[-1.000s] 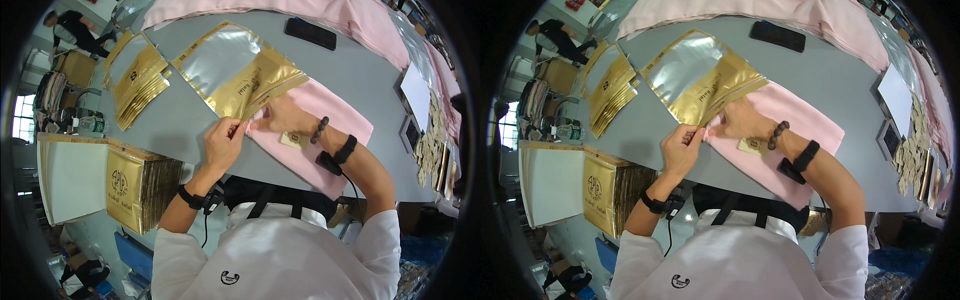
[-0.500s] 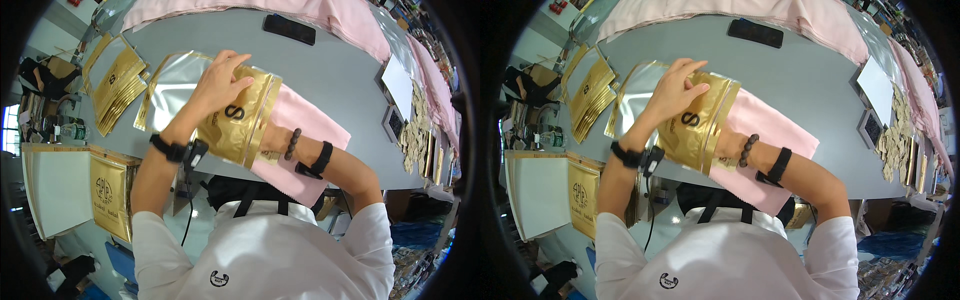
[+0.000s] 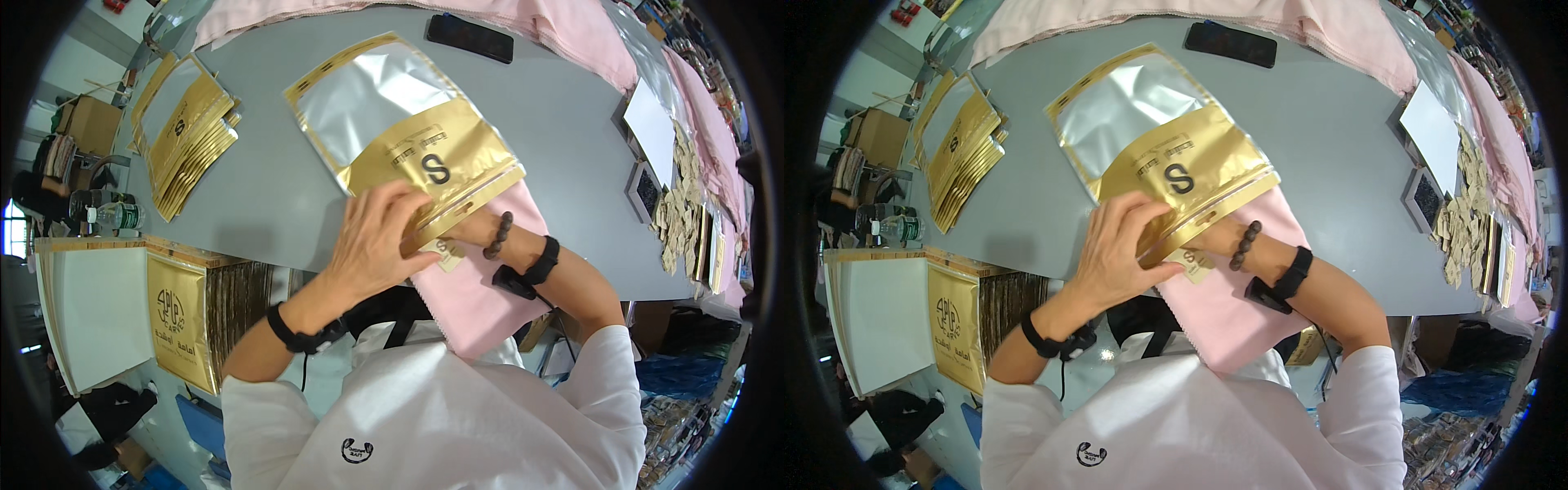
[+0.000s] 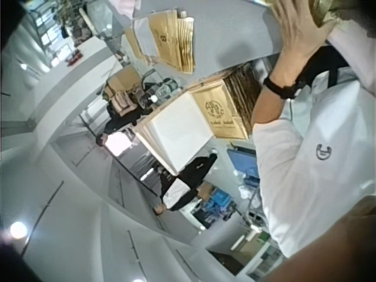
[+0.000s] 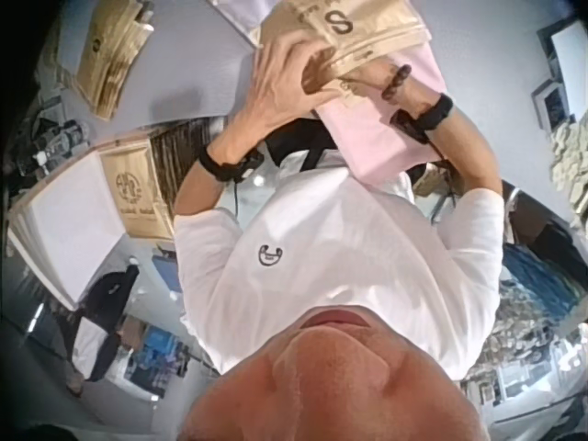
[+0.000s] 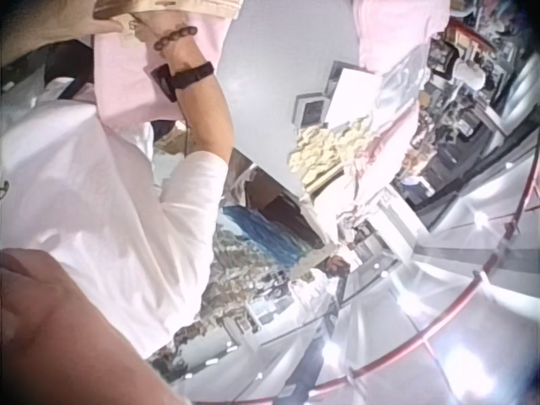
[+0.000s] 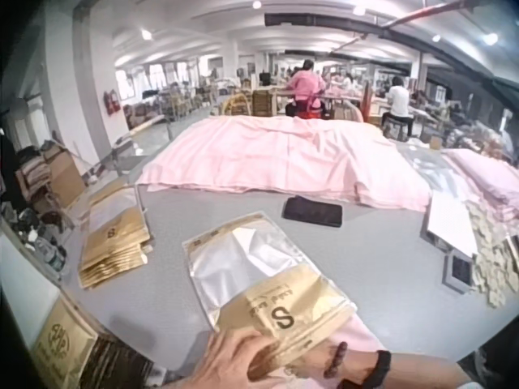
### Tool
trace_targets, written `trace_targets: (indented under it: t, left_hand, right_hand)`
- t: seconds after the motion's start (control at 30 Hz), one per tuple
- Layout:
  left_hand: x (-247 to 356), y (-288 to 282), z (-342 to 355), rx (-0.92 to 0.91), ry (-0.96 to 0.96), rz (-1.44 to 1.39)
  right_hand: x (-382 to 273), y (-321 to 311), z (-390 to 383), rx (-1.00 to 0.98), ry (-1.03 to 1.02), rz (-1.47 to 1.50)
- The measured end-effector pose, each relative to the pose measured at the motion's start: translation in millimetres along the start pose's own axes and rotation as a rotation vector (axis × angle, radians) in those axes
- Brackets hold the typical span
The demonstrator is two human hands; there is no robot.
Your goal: The person folds a pink cloth on a table, attaches a tag, places it into a gold packaging bag, and sets the bag aside. The person repeats this sequence multiple times with additional pink cloths.
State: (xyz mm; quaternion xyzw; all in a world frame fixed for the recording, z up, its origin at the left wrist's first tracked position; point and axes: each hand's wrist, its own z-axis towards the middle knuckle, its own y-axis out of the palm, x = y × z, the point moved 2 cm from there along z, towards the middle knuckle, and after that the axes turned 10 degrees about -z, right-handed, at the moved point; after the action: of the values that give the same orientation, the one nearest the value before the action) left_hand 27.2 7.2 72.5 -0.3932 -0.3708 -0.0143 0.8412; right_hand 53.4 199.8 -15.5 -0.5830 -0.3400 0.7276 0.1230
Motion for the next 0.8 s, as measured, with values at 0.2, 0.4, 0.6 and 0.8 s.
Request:
trace_targets:
  t: [0.2,0.4,0.6,0.8]
  left_hand:
    - [-22,24,-40,0.189,0.050,-0.114]
    - [-26,27,-48,0.281,0.019,-0.245]
    - [-27,23,-48,0.337,-0.072,-0.311]
    - [-27,25,-49,0.387,0.005,-0.219]
  right_hand:
    - [-5,-10,21,-0.006,0.202,-0.123]
    - [-11,7,70,0.117,0.015,-0.386]
    - [-21,-13,60,0.162,-0.079,-0.526]
    - [-23,-30,10,0.129,0.184,-0.784]
